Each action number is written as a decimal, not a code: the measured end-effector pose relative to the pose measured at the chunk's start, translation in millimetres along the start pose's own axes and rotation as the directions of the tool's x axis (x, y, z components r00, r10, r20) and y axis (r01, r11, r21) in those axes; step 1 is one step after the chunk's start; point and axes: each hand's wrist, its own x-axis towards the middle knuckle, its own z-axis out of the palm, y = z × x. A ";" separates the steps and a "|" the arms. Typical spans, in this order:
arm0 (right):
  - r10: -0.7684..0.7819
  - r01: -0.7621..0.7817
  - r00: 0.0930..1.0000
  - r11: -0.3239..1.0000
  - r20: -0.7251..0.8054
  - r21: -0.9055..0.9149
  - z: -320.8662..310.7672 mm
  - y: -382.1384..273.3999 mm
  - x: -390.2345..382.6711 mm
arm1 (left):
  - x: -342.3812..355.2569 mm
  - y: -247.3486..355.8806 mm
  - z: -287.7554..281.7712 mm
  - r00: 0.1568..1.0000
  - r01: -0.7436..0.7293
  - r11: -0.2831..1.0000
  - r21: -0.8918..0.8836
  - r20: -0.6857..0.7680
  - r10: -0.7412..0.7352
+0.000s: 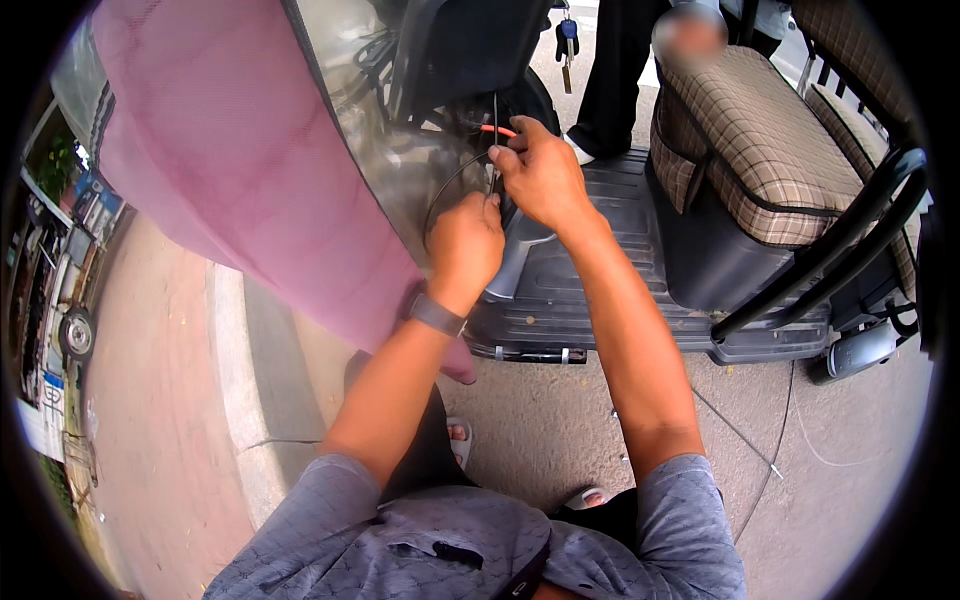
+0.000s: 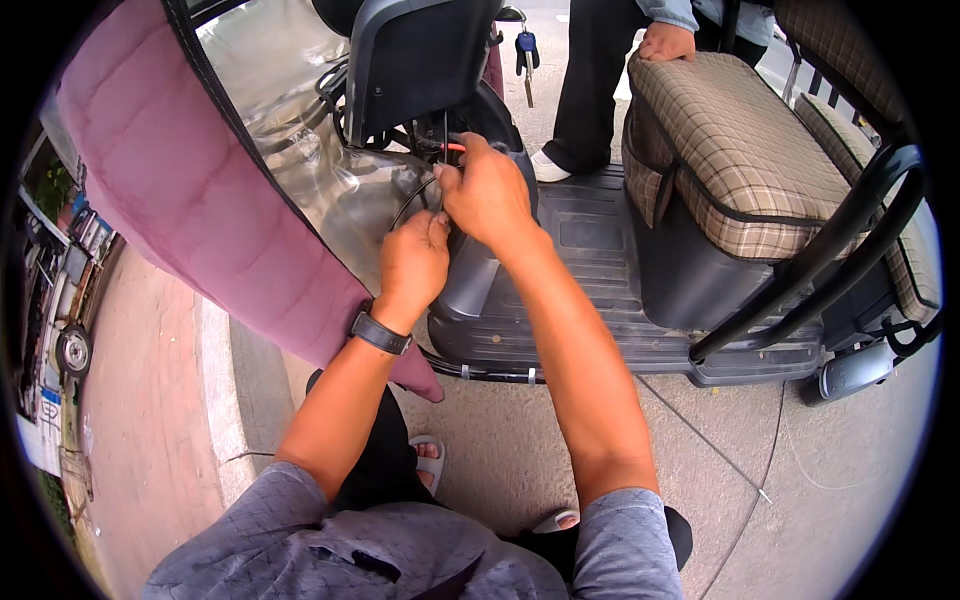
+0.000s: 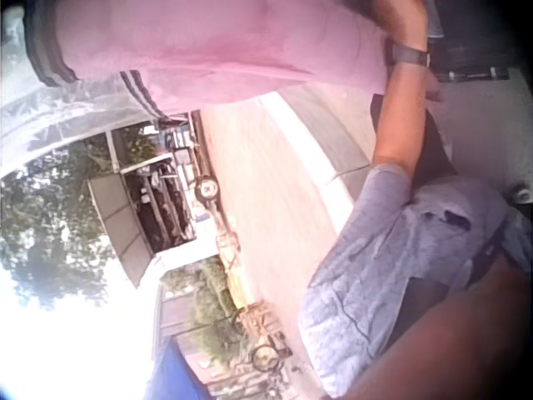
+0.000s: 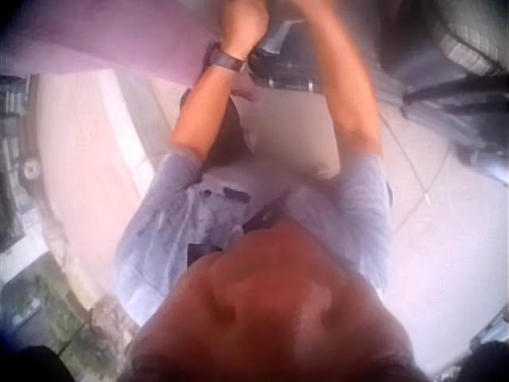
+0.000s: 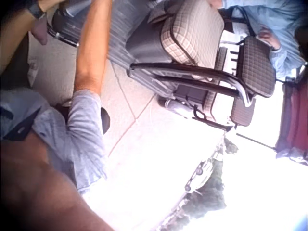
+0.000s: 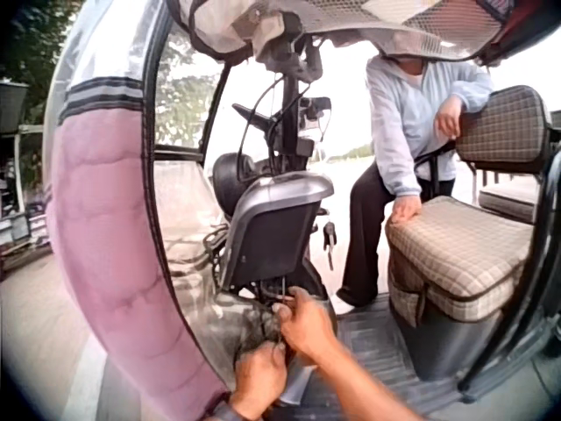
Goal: The person is working on the front console of a three-wheeled electric vehicle, manipulating wires and components near the handlebars. They remove a small bag from the front basket, adjust the console cover, and handle a long cable, appearing to perform maintenance or repair on the vehicle's electrical system.
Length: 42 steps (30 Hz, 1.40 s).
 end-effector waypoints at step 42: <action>-0.023 0.025 0.980 1.000 -0.196 0.004 72.6 71.2 85.4 | 25.0 -2.5 23.3 0.996 -0.091 0.945 -0.314 -0.050 0.080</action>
